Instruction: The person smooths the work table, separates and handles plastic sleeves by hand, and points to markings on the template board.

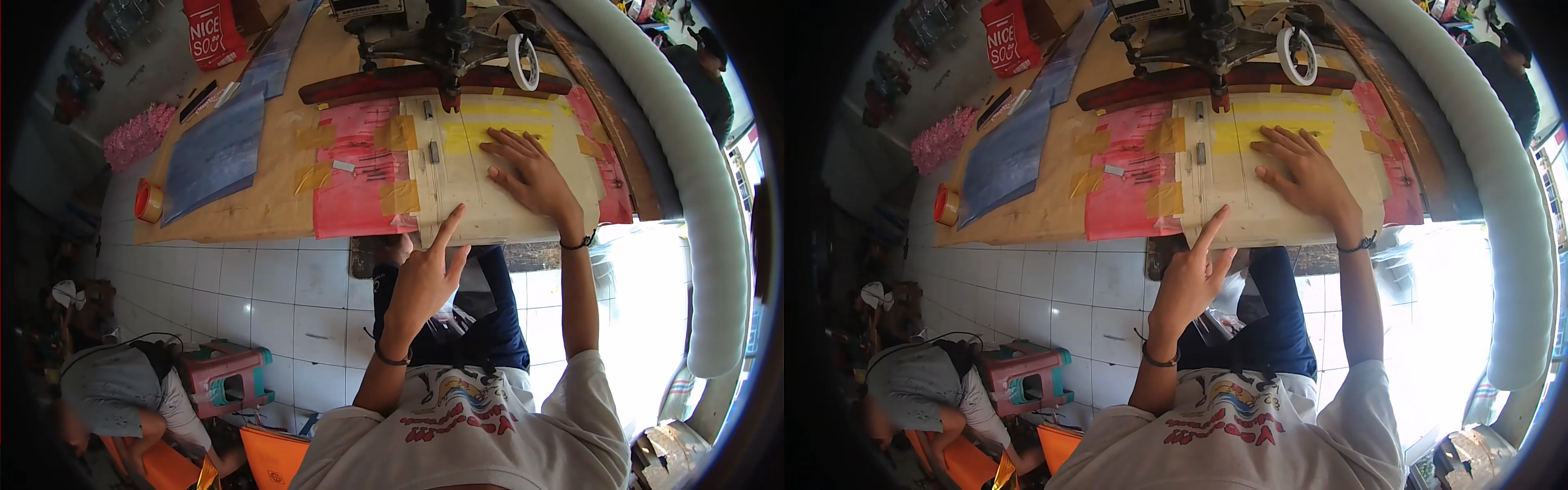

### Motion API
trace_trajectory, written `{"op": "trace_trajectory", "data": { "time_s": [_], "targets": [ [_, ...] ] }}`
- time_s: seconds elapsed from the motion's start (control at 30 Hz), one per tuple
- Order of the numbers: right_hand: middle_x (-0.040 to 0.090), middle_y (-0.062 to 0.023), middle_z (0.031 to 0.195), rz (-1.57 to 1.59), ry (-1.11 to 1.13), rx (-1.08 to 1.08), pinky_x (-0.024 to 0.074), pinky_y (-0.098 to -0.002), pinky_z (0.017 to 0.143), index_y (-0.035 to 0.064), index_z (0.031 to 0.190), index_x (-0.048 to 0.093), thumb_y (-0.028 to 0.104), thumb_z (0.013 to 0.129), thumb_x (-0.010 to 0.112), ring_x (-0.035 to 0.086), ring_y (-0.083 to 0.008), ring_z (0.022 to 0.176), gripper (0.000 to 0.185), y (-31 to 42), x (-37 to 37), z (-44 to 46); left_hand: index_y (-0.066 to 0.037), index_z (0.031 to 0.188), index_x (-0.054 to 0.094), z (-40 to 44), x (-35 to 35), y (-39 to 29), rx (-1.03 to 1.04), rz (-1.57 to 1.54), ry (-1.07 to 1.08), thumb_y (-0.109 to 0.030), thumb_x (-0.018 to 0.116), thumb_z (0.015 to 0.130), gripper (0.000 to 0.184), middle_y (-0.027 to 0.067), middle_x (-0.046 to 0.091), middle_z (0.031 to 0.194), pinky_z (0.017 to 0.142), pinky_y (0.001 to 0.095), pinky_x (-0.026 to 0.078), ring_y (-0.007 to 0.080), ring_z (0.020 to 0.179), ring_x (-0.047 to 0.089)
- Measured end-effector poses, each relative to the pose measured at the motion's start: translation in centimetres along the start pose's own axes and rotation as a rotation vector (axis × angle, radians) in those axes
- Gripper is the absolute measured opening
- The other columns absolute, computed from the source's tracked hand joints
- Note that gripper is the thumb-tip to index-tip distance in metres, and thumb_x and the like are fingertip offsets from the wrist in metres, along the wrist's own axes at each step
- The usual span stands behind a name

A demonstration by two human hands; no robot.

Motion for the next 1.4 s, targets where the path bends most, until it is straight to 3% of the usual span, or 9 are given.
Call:
{"op": "trace_trajectory", "data": {
  "time_s": [0.2,0.4,0.53,0.63,0.93,1.13,1.23,1.4],
  "targets": [
    [0.06,-0.0145,0.144,0.156,-0.135,0.144,0.0359,-0.0509,0.117,0.0091,0.125,0.069,0.034,0.098,0.063,0.052,-0.0361,0.135,0.037,0.1,-1.0,-1.4,-0.018,0.162,0.03,-1.7,3.2,2.1,0.087,-0.052,-0.093,-0.014,0.064,0.1,0.071,0.0173,0.051,0.061,0.052,0.0432,0.046,0.027,0.047,0.052],
    [0.065,-0.0121,0.137,-0.105,-0.173,0.025,0.038,-0.049,0.115,0.011,0.118,0.072,0.037,0.093,0.069,0.057,-0.0332,0.131,0.037,2.7,-0.6,-4.2,-0.016,0.162,0.03,-2.6,4.3,3.7,0.118,-0.04,-0.156,-0.011,0.065,0.099,0.072,0.0159,0.053,0.069,0.051,0.0385,0.047,0.0221,0.045,0.049],
    [0.065,-0.0112,0.138,-0.073,-0.172,0.047,0.0378,-0.0492,0.115,0.0121,0.118,0.072,0.038,0.09,0.071,0.057,-0.0326,0.131,0.038,2.6,-0.7,-4.2,-0.014,0.161,0.031,-2.5,4.0,3.9,0.077,-0.139,-0.25,-0.008,0.064,0.098,0.071,0.0142,0.053,0.066,0.05,0.036,0.046,0.0179,0.045,0.048],
    [0.065,-0.0111,0.138,-0.065,-0.18,0.057,0.0377,-0.0491,0.115,0.0121,0.117,0.073,0.037,0.09,0.071,0.056,-0.0325,0.131,0.037,2.5,-0.7,-4.2,-0.016,0.161,0.031,-1.9,3.3,3.8,0.032,-0.1,-0.219,-0.009,0.064,0.098,0.072,0.0105,0.05,0.057,0.063,0.039,0.055,0.028,0.048,0.057],
    [0.062,-0.0105,0.141,-0.044,-0.157,0.086,0.0359,-0.0484,0.116,0.0129,0.119,0.072,0.041,0.09,0.071,0.054,-0.0316,0.134,0.041,2.3,-0.8,-4.3,-0.014,0.16,0.034,-1.4,2.6,3.2,-0.043,-0.12,-0.19,-0.005,0.063,0.098,0.07,0.011,0.048,0.056,0.056,0.0399,0.052,0.0245,0.045,0.054],
    [0.061,-0.0104,0.142,-0.044,-0.14,0.077,0.0361,-0.0482,0.116,0.0131,0.121,0.071,0.04,0.089,0.072,0.054,-0.0322,0.134,0.042,2.2,-0.8,-4.3,-0.013,0.159,0.036,-1.0,2.5,2.9,0.034,-0.134,-0.237,-0.004,0.063,0.097,0.068,0.0102,0.046,0.056,0.054,0.0388,0.051,0.0238,0.044,0.052],
    [0.061,-0.0103,0.142,-0.025,-0.134,0.084,0.0362,-0.0483,0.116,0.013,0.121,0.071,0.04,0.089,0.073,0.054,-0.0327,0.134,0.042,2.2,-0.8,-4.4,-0.012,0.157,0.038,-0.8,2.4,3.1,0.055,-0.148,-0.239,-0.007,0.061,0.1,0.062,0.0067,0.038,0.052,0.05,0.0295,0.037,0.0149,0.046,0.035],
    [0.062,-0.0107,0.142,-0.048,-0.143,0.081,0.0365,-0.0485,0.115,0.0127,0.121,0.072,0.039,0.088,0.073,0.055,-0.0331,0.132,0.042,2.3,-0.8,-4.3,-0.013,0.155,0.041,-0.7,2.4,3.2,0.067,-0.184,-0.262,-0.006,0.061,0.099,0.06,0.0061,0.036,0.052,0.05,0.029,0.036,0.0145,0.046,0.034]
  ]
}}
Point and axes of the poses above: each hand's wrist, its own z-axis towards the middle knuckle, its own x-axis out of the palm, y = z × x, the point moved 3 cm from there along z, towards the middle knuckle
